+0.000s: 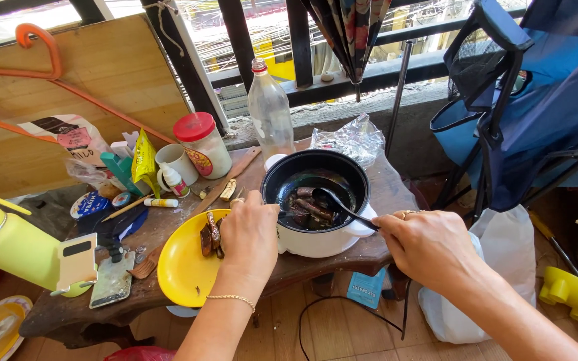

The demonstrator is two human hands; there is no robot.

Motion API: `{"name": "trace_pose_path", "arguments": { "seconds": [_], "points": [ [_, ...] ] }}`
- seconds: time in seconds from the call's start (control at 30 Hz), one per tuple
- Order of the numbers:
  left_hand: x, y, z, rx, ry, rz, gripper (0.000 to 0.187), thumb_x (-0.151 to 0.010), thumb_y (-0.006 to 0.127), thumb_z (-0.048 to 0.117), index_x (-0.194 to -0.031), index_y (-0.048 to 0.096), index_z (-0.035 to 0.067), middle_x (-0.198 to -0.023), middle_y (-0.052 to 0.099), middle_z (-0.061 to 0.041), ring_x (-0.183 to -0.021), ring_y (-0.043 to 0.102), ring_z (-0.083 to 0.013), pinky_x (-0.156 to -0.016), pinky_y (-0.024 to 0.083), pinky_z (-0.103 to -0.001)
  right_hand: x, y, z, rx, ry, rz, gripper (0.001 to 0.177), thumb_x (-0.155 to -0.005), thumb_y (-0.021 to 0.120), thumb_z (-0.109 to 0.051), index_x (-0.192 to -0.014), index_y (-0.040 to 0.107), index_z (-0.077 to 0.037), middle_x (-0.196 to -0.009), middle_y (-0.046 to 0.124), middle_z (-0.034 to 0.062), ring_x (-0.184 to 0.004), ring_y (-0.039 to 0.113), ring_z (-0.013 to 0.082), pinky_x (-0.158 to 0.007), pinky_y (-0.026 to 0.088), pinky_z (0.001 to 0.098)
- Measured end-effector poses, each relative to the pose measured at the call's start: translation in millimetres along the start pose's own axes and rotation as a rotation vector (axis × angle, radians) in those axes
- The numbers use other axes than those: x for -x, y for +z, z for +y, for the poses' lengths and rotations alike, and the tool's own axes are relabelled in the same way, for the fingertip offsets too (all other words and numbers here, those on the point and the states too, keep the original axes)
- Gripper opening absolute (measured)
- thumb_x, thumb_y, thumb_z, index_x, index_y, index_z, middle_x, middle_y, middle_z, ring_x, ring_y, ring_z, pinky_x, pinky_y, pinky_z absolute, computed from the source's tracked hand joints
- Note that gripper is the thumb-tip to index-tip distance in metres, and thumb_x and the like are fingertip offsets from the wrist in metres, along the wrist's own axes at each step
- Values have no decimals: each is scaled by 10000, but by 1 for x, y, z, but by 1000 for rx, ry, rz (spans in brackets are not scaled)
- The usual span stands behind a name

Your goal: Frying pieces of fish in a small electric cooker.

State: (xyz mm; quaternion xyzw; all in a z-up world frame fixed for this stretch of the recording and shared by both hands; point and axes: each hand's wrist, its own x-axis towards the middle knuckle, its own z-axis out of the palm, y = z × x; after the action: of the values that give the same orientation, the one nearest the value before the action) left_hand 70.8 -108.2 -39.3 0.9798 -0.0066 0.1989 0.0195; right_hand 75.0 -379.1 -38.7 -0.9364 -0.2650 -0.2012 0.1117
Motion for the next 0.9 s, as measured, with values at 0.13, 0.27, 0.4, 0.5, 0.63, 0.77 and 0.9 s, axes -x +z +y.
{"name": "trace_pose_path", "arguments": {
  "seconds": [0.13,0.27,0.4,0.5,0.63,0.77,0.9],
  "points": [
    [-3,6,0,66,0,70,114,-853,707,165,-892,808,131,-961,660,-118,-906,675,-332,-721,582,-444,-4,-2,2,-43,28,-29,223,-832,678,-231,-1009,805,-181,-800,773,69,-628,712,297,-550,551,418],
    [-10,2,1,77,-27,45,134,-860,690,152,-926,806,157,-978,663,-99,-921,677,-314,-735,578,-444,-11,-1,5,-122,104,0,183,-814,714,-250,-930,815,-151,-746,748,131,-657,705,335,-599,556,452],
    [-13,6,0,33,-17,46,149,-852,684,137,-923,811,171,-987,654,-108,-946,674,-315,-766,580,-432,-22,0,4,-235,319,-85,213,-807,738,-297,-962,831,-185,-618,702,162,-614,697,336,-614,548,439],
    [-11,0,-1,86,-21,85,171,-842,688,135,-946,816,181,-966,654,-108,-934,669,-325,-743,572,-447,-25,-3,2,-240,521,-228,208,-865,761,-343,-1026,826,-229,-561,660,179,-555,676,338,-590,519,442],
    [-7,-16,-3,96,-65,42,161,-843,693,142,-941,817,176,-968,657,-99,-928,670,-320,-756,567,-454,-19,2,4,-291,440,-125,231,-801,746,-303,-987,836,-201,-552,649,141,-523,664,311,-547,507,423],
    [-7,-14,-4,47,-51,44,126,-840,701,153,-885,819,146,-964,657,-114,-950,670,-324,-770,571,-451,-17,0,-3,-261,488,-184,220,-853,744,-326,-1030,825,-223,-559,666,164,-552,682,313,-579,519,421],
    [-8,-9,-7,36,-59,15,125,-853,697,160,-876,818,139,-968,659,-121,-962,672,-321,-781,573,-449,-7,9,2,-206,53,109,195,-827,725,-267,-972,814,-172,-750,743,108,-648,702,307,-577,548,416]
  ]
}}
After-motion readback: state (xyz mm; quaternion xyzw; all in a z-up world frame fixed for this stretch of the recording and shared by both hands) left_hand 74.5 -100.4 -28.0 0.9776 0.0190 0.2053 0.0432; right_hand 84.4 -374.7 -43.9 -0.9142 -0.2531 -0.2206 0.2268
